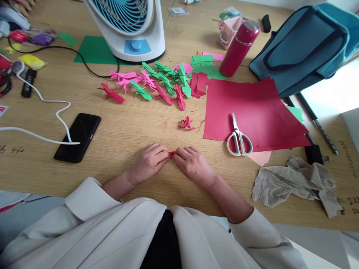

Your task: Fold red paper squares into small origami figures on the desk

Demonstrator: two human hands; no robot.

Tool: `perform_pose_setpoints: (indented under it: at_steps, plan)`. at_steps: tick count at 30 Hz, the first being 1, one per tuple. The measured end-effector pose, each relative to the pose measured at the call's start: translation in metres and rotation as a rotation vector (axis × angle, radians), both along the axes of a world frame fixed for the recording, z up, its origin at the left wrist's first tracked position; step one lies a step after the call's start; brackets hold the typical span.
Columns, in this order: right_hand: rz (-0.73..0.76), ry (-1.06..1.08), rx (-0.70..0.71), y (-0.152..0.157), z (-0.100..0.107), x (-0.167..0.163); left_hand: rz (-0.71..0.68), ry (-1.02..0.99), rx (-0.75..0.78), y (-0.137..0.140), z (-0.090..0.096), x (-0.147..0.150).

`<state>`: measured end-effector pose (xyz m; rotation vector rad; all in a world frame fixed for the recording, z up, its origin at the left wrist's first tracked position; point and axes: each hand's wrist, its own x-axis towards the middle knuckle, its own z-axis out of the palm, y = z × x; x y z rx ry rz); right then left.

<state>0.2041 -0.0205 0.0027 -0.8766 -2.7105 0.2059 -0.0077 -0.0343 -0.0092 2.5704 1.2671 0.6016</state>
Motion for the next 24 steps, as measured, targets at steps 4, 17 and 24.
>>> perform_pose_setpoints:
  at_steps: [4, 17, 24]
  plan:
    - [-0.017, 0.008, 0.012, 0.0, -0.003, -0.001, 0.013, -0.016, -0.028, 0.0, -0.001, -0.002]
    - [-0.107, 0.149, -0.136, -0.002, -0.005, -0.004, 0.058, -0.085, -0.157, -0.005, 0.005, -0.002]
    - [-0.178, 0.163, -0.238, -0.002, -0.001, -0.008, 0.128, -0.103, -0.152, -0.004, 0.003, 0.005]
